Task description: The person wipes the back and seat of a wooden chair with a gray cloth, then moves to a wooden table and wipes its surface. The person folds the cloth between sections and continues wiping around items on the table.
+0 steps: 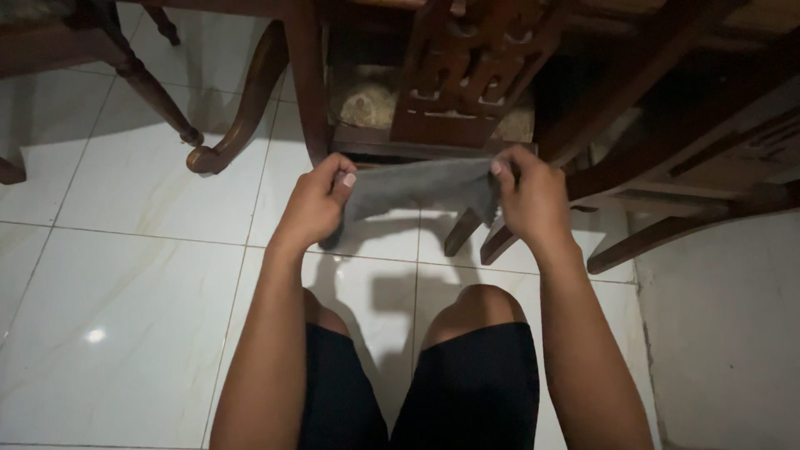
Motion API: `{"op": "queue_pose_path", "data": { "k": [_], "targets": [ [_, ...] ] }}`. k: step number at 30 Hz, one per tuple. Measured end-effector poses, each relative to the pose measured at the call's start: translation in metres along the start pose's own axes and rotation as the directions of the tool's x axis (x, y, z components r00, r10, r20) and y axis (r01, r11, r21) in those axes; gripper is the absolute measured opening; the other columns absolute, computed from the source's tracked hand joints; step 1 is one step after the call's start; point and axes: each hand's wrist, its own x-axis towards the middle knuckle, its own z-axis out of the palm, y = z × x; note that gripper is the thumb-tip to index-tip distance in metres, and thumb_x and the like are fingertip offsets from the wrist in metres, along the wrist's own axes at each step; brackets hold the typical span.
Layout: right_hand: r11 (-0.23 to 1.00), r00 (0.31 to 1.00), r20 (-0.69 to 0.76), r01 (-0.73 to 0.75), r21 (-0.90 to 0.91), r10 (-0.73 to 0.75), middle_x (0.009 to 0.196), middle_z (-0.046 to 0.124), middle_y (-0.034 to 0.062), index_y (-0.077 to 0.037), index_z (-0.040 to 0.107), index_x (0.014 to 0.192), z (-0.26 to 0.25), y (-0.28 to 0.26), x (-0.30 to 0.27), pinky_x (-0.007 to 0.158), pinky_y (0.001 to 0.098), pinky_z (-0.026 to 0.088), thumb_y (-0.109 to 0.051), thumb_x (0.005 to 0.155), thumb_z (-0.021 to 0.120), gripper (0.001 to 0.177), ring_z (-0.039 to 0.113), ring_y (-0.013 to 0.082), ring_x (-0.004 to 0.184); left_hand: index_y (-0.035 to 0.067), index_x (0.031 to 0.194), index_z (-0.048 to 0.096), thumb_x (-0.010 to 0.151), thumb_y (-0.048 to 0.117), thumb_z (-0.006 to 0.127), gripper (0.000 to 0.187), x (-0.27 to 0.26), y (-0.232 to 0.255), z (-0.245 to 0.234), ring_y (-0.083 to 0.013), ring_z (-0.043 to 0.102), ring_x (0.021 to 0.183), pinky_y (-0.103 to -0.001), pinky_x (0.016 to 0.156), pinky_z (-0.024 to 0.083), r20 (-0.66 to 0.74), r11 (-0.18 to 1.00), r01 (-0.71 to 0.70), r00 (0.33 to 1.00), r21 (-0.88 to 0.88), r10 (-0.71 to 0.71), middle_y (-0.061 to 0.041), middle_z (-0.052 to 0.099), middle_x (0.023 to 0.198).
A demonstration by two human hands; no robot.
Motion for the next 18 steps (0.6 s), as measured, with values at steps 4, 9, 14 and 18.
{"op": "queue_pose_path", "data": {
  "k": [4, 9, 14, 18],
  "targets": [
    [0.983, 1.0, 0.005, -0.017, 0.185, 0.017, 0.093, 0.074, 0.0142, -0.007, 0.067, 0.123, -0.001, 0.011, 0.006, 0.073, 0.0411, 0.056, -0.019, 0.103, 0.062, 0.024, 0.072, 0.0258, 0.075, 0.009, 0.11, 0.061, 0.101, 0.014, 0.058, 0.01, 0.001, 0.001, 0.005, -0.0136, 0.06, 0.084, -0.03, 0.079, 0.049, 0.063, 0.943, 0.039, 0.998, -0.331, -0.02, -0.004, 0.069, 0.091],
    [0.93, 0.918, -0.194, 0.306, -0.205, -0.345, 0.112, 0.063, 0.0248, 0.0, 0.061, 0.134, 0.002, -0.005, -0.009, 0.077, 0.0434, 0.055, -0.013, 0.088, 0.075, 0.05, 0.067, 0.0335, 0.093, 0.01, 0.114, 0.06, 0.1, 0.007, 0.058, 0.015, 0.005, 0.006, 0.031, -0.0124, 0.056, 0.089, -0.027, 0.08, 0.046, 0.123, 0.776, 0.12, 0.991, -0.619, -0.056, -0.003, 0.068, 0.099],
    [0.944, 0.868, 0.383, 0.244, 0.225, -0.315, 0.104, 0.07, 0.0106, -0.004, 0.067, 0.113, 0.037, -0.025, -0.037, 0.079, 0.0361, 0.058, -0.024, 0.08, 0.085, 0.043, 0.07, 0.0218, 0.093, 0.009, 0.123, 0.064, 0.085, 0.001, 0.069, 0.039, 0.005, 0.022, 0.059, -0.0178, 0.065, 0.102, -0.032, 0.085, 0.055, 0.204, 0.762, 0.151, 0.979, -0.63, -0.025, -0.007, 0.066, 0.117],
    [0.95, 0.901, 0.378, 0.099, 0.296, -0.211, 0.092, 0.075, 0.0103, -0.005, 0.069, 0.113, 0.045, -0.015, -0.031, 0.072, 0.0367, 0.057, -0.019, 0.086, 0.077, 0.032, 0.072, 0.021, 0.08, 0.013, 0.134, 0.057, 0.075, -0.002, 0.077, 0.065, -0.008, 0.037, 0.042, -0.0211, 0.067, 0.11, -0.035, 0.09, 0.056, 0.249, 0.801, 0.099, 0.966, -0.59, 0.064, -0.007, 0.064, 0.126]
  ]
}}
